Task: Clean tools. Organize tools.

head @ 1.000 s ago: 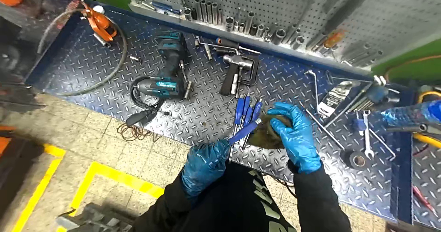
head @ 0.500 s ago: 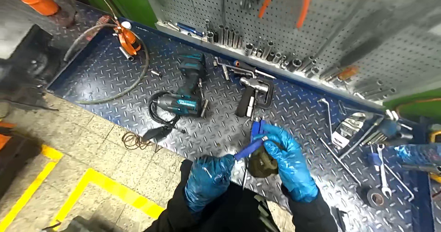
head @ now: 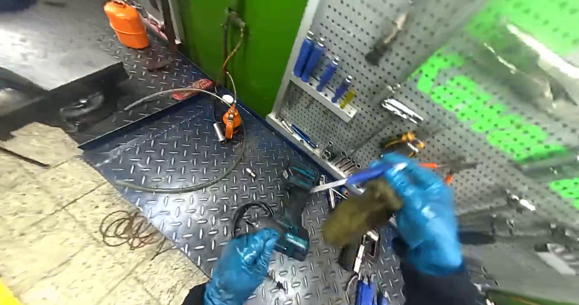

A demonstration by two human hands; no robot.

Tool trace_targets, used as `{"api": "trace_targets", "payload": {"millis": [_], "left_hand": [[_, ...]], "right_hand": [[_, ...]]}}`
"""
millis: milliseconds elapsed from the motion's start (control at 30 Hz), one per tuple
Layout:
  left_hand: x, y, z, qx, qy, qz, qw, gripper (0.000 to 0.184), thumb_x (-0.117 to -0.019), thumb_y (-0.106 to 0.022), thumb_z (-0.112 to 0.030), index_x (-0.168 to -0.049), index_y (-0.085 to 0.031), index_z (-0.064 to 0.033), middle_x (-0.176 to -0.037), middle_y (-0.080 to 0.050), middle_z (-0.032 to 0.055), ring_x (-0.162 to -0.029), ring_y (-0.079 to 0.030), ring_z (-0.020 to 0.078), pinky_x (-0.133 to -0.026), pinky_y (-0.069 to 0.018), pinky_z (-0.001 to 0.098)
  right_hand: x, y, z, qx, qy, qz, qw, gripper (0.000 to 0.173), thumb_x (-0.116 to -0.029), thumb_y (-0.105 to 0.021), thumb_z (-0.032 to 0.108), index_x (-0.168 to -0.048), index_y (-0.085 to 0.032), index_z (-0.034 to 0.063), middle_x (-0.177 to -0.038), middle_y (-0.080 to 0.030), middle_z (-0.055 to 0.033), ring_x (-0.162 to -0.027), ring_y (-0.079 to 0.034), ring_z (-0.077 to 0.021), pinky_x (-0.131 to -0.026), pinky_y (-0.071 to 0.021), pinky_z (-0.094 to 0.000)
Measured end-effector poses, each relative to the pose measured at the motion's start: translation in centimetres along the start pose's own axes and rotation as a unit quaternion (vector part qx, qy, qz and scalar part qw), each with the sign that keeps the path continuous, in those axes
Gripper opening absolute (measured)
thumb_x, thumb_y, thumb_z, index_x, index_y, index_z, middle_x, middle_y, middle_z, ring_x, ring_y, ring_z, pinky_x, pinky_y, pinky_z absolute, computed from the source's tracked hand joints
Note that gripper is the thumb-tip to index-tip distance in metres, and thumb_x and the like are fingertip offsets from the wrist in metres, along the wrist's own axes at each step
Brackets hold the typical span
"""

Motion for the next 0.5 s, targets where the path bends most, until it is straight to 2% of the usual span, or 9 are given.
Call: {"api": "trace_targets", "payload": {"millis": [100,200,333,433,500], "left_hand": [[0.5,2.9,5.9,-0.060,0.036,-0.015,0.997,0.038,-0.1067,-0.046,-0.032,-0.107,-0.077,-0.0094,-0.090,-0.077,0.0062,-0.081,-0.074,0.0158,-0.074,-0.0622,0.0393],[2.2,5.0,9.9,-0.093,0.100,-0.006,0.991,0.038,-0.1048,-0.048,-0.033,-0.104,-0.077,-0.0094,-0.087,-0.076,0.0079,-0.078,-0.074,0.0194,-0.072,-0.0618,0.0440],[5.1,6.6,13.5,-0.080,0.164,0.029,0.983,0.038,-0.1059,-0.048,-0.033,-0.108,-0.076,-0.0075,-0.094,-0.077,0.0116,-0.086,-0.075,0.0237,-0.078,-0.0611,0.0494],[6.1,6.9,14.1,-0.104,0.166,0.044,0.980,0.034,-0.1054,-0.051,-0.030,-0.109,-0.077,-0.0069,-0.096,-0.077,0.0150,-0.088,-0.075,0.0305,-0.080,-0.0594,0.0548],[6.0,6.7,14.1,-0.121,0.170,0.055,0.976,0.035,-0.1053,-0.050,-0.031,-0.110,-0.077,-0.0100,-0.096,-0.077,0.0138,-0.088,-0.075,0.0314,-0.079,-0.0593,0.0561]], "right_hand": [[-8.4,-1.0,5.2,0.172,0.115,-0.062,0.976,0.031,-0.0962,-0.071,0.021,-0.125,-0.066,0.0114,-0.110,-0.072,-0.0005,-0.095,-0.070,-0.0098,-0.084,-0.0615,-0.0322],[-16.4,-2.9,6.6,0.218,0.168,-0.057,0.960,0.035,-0.0916,-0.076,0.024,-0.121,-0.068,0.0077,-0.109,-0.070,-0.0037,-0.094,-0.069,-0.0102,-0.083,-0.0610,-0.0315],[-22.4,-4.6,4.8,0.295,0.144,-0.057,0.943,0.035,-0.0898,-0.077,0.026,-0.119,-0.069,0.0096,-0.111,-0.070,-0.0072,-0.094,-0.070,-0.0132,-0.084,-0.0609,-0.0357],[-23.5,-5.6,3.6,0.352,0.120,-0.064,0.926,0.034,-0.0907,-0.075,0.029,-0.119,-0.070,0.0105,-0.111,-0.071,-0.0086,-0.097,-0.069,-0.0159,-0.086,-0.0588,-0.0397],[-23.9,-6.1,3.1,0.386,0.109,-0.062,0.914,0.034,-0.0915,-0.074,0.030,-0.119,-0.070,0.0110,-0.111,-0.071,-0.0102,-0.099,-0.069,-0.0190,-0.088,-0.0570,-0.0435]]}}
Point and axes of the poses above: each hand's wrist, its own x-axis away from the middle knuckle, its own y-axis out of the back of the hand, z = x × y, the point moved 3 cm from there along -x, towards the middle knuckle
